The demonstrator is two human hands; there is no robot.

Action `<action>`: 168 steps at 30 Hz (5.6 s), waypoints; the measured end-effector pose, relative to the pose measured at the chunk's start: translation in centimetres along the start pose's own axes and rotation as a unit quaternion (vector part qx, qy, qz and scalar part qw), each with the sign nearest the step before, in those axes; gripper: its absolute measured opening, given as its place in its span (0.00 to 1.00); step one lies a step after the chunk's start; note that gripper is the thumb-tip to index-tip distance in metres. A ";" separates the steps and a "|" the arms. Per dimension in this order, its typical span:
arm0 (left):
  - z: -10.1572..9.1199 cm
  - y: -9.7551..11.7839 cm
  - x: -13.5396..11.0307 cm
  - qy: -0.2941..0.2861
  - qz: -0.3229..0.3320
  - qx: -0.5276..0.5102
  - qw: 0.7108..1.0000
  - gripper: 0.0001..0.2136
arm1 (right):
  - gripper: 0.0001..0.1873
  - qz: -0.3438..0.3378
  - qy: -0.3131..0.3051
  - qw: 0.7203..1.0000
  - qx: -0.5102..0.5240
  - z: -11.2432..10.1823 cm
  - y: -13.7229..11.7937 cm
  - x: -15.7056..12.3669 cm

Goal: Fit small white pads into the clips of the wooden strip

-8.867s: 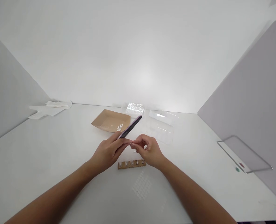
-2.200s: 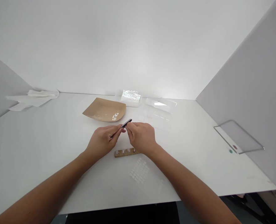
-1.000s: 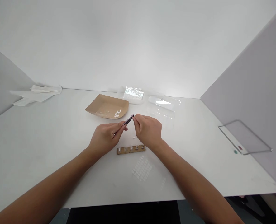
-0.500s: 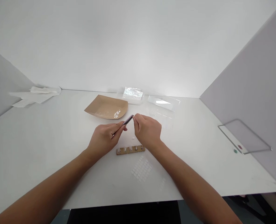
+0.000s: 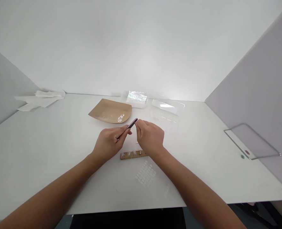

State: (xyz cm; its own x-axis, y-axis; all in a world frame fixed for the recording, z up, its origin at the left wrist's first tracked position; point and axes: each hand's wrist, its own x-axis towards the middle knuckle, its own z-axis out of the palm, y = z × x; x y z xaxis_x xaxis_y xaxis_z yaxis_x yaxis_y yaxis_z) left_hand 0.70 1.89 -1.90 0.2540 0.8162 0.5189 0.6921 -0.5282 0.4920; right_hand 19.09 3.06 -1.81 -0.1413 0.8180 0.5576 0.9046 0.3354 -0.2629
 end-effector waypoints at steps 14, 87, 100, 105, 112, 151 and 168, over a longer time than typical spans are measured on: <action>-0.2 0.2 0.2 0.004 -0.006 -0.011 1.000 0.15 | 0.19 -0.046 0.007 0.999 0.009 0.3 0.0 0.3; -0.1 -0.9 0.2 -0.049 -0.085 0.003 0.995 0.13 | 0.18 -0.013 0.015 0.969 0.248 -1.6 2.5 0.0; -0.2 -0.2 0.1 -0.041 -0.050 -0.040 0.997 0.11 | 0.19 0.042 -0.016 0.943 0.330 -2.1 2.4 0.1; 0.0 -0.5 0.0 -0.035 -0.036 -0.016 0.999 0.11 | 0.19 0.033 -0.028 0.940 0.338 -2.0 2.3 0.1; 0.6 -2.0 -0.2 -0.035 -0.027 0.069 0.997 0.12 | 0.19 0.018 -0.011 0.953 0.301 -1.9 2.2 0.0; -0.4 0.9 0.0 -0.056 -0.115 -0.289 0.949 0.11 | 0.11 -0.253 0.127 0.958 -0.038 -1.5 2.4 -0.6; -0.8 0.7 0.2 -0.093 -0.154 -0.376 0.909 0.10 | 0.09 -0.292 0.167 0.939 -0.070 -2.2 2.7 -0.4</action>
State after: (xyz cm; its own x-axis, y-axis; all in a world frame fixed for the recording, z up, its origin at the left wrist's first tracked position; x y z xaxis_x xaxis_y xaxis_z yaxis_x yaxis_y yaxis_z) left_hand 0.70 1.52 -0.86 0.2844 0.9409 0.1840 0.1089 -0.2224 0.9689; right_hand 22.48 2.64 -0.97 -0.5173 0.3139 0.7962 0.7593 0.5974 0.2578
